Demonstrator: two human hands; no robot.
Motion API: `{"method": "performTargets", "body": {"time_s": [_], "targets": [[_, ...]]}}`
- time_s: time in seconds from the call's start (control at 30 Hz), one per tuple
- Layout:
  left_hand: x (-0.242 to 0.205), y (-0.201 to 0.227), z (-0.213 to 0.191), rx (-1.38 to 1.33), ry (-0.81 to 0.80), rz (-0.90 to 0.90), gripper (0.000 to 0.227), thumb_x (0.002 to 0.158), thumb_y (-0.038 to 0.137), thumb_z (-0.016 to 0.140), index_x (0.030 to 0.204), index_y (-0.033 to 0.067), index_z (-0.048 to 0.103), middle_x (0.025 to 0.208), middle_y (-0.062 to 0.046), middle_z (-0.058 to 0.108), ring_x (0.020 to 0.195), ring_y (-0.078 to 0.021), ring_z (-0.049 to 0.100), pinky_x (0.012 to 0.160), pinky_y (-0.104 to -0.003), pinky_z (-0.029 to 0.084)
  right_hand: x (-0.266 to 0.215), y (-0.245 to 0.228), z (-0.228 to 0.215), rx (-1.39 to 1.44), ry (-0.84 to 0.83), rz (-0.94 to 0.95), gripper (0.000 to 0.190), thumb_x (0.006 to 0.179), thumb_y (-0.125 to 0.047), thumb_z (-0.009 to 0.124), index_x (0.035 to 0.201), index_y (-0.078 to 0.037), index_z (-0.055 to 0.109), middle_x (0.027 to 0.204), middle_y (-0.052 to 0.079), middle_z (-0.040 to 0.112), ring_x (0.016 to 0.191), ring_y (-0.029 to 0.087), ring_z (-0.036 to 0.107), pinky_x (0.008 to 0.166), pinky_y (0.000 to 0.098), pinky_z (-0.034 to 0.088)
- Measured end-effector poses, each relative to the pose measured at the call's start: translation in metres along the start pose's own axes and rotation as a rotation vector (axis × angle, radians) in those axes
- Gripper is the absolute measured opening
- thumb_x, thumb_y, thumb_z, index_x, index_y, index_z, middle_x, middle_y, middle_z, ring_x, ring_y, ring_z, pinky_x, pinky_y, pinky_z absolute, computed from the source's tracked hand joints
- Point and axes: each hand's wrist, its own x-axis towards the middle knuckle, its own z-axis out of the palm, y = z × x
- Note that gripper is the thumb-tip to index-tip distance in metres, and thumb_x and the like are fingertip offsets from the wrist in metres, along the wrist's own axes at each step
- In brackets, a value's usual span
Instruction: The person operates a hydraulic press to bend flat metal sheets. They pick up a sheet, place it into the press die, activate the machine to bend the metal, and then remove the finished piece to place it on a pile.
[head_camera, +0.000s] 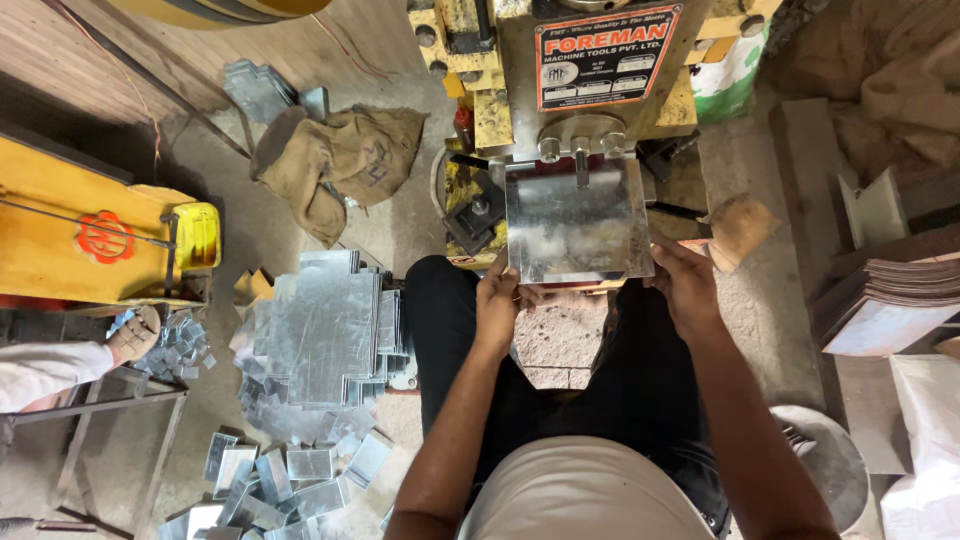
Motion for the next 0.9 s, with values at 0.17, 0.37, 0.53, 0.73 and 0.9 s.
{"method": "performTargets", "body": {"time_s": [0.17,0.37,0.53,0.73,0.9], "targets": [[0.005,-0.009,-0.008,-0.089,0.022,-0.023,0.050,0.110,0.024,0.040,0.154,0.0004,0.042,0.085,-0.013,0.069,0.064,-0.0166,0.063,0.059,-0.030,0.049,0.003,0.003,0.001,0.043,0.048,0.035,0.035,0.105,-0.016,0.057,0.133,0.003,0.065,0.095,0.004,0.071,0.077,0.012,0.061,0.070,0.0286,0.051],[0.006,-0.007,-0.011,-0.181,-0.073,-0.109,0.087,0.114,0.060,0.019,0.133,-0.0180,0.053,0.105,-0.022,0.075,0.076,-0.0230,0.070,0.069,-0.035,0.053,0.001,-0.008,0.006,0.007,0.062,0.053,0.037,0.108,-0.028,0.053,0.127,0.001,0.064,0.098,0.007,0.069,0.083,0.016,0.062,0.074,0.0334,0.050],[-0.002,0.015,-0.006,-0.069,-0.055,-0.081,0.085,0.098,0.070,0.013,0.154,0.0084,0.033,0.104,-0.021,0.072,0.069,-0.0238,0.066,0.066,-0.036,0.052,0.017,-0.021,0.013,0.143,0.151,0.103,0.045,0.106,-0.050,0.047,0.120,-0.009,0.056,0.096,0.009,0.068,0.082,0.019,0.062,0.075,0.0367,0.050],[-0.003,0.017,0.011,-0.148,-0.242,-0.050,0.093,0.101,0.074,0.012,0.152,-0.0023,0.030,0.115,-0.021,0.072,0.083,-0.0231,0.070,0.084,-0.038,0.060,0.059,-0.011,0.022,0.232,-0.084,0.105,0.037,0.108,-0.024,0.065,0.132,0.001,0.050,0.106,0.003,0.066,0.085,0.017,0.059,0.066,0.0323,0.045],[0.000,-0.004,0.013,-0.033,-0.300,-0.058,0.077,0.099,0.068,0.024,0.152,0.0129,0.033,0.109,-0.018,0.072,0.078,-0.0224,0.068,0.073,-0.038,0.057,0.023,0.001,0.031,0.286,0.152,-0.136,0.045,0.096,-0.009,0.057,0.139,0.001,0.045,0.110,0.006,0.067,0.094,0.018,0.070,0.079,0.0335,0.061]]}}
